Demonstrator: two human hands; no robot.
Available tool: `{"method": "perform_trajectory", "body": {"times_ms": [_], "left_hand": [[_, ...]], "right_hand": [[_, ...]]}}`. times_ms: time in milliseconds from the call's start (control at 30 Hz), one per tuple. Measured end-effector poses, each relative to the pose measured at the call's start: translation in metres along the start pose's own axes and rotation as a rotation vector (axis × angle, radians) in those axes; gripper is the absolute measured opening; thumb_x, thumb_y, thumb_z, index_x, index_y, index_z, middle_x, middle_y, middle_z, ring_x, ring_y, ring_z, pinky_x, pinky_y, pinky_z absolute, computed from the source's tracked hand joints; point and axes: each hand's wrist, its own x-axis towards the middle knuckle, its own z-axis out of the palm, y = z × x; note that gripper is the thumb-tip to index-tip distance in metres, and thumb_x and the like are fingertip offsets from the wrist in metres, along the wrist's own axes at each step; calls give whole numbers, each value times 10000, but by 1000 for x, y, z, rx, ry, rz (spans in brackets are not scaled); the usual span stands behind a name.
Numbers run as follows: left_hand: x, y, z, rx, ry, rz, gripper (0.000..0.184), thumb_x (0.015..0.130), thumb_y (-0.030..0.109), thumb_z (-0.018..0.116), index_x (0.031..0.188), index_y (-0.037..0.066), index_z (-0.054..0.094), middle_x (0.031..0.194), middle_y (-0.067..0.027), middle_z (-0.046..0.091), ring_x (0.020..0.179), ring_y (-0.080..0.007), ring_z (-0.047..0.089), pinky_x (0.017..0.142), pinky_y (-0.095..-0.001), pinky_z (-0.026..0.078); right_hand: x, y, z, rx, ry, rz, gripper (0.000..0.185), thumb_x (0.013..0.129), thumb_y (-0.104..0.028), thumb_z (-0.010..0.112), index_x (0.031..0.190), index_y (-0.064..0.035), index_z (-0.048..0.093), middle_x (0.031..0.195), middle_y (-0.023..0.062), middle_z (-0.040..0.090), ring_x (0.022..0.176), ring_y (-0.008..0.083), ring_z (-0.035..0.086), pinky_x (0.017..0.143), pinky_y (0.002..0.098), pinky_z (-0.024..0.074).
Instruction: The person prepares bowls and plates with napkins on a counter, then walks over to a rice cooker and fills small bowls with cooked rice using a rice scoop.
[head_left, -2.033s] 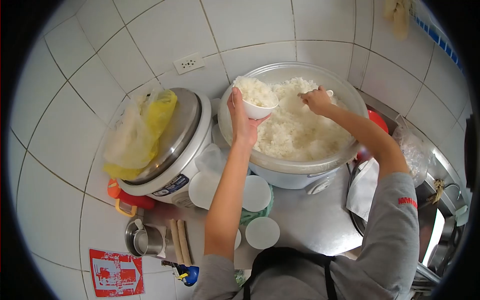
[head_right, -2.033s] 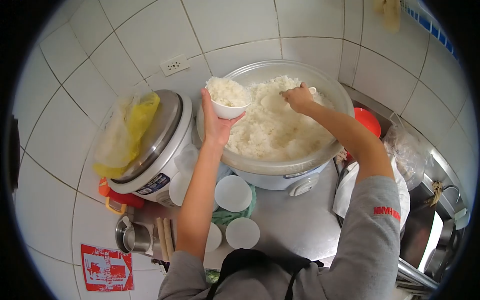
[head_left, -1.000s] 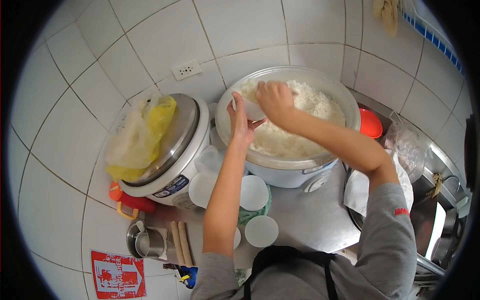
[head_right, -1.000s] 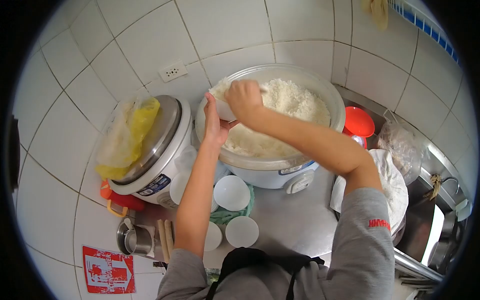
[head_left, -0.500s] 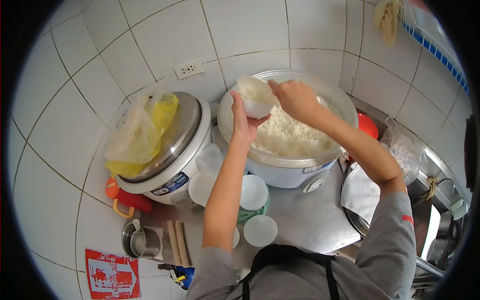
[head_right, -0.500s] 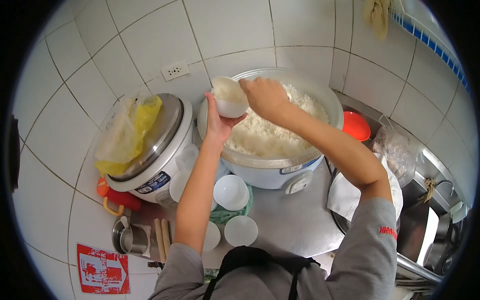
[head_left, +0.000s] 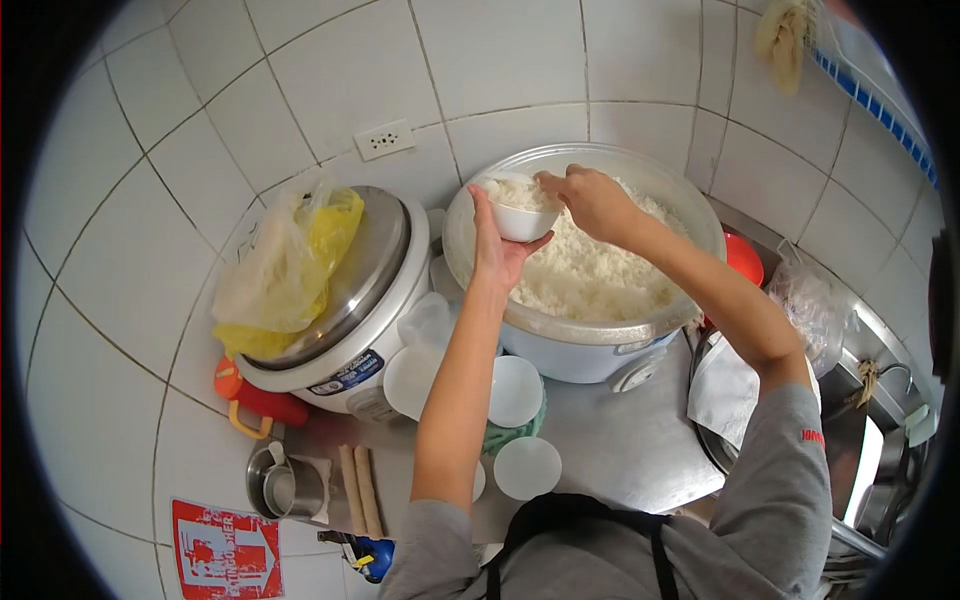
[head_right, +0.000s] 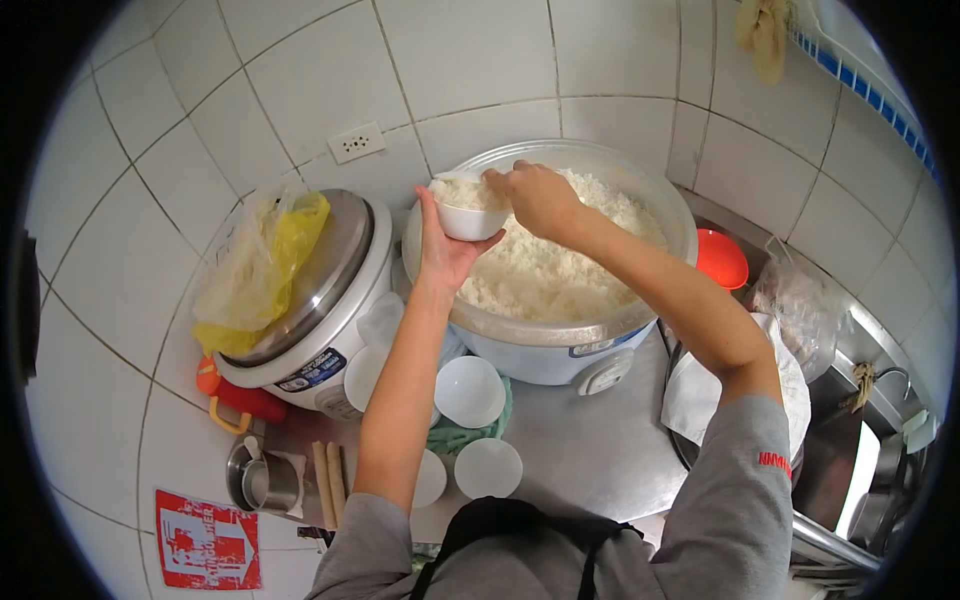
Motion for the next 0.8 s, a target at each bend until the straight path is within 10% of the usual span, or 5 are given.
{"method": "perform_trajectory", "body": {"times_ms": [267,633,800], "left_hand": [[2,-2,-2,35,9,58,919,717,803,248,1331,119,236,1315,-140,329,1159,-317,405,883,-525,404],[-11,3,12,-97,65,29,916,725,789,280,1344,114,260,1352,-144,319,1239,-345,324,972,-576,287],[-7,3,6,-61,16,64,922,722,790,278,1344,109,259,1354,-141,318,1233,-342,337,970,-578,289]], "right_hand": [[-11,0,-16,2,290,-224,456,727,42,478,1103,-178,611,825,130,529,748,282,528,708,361,462],[25,35,-25,194,9,30,336,799,-66,532,1127,-118,586,809,171,591,745,316,573,666,407,452],[-2,2,-21,-186,138,-142,394,787,-21,484,1136,-176,579,892,134,609,852,283,599,725,400,486]]}}
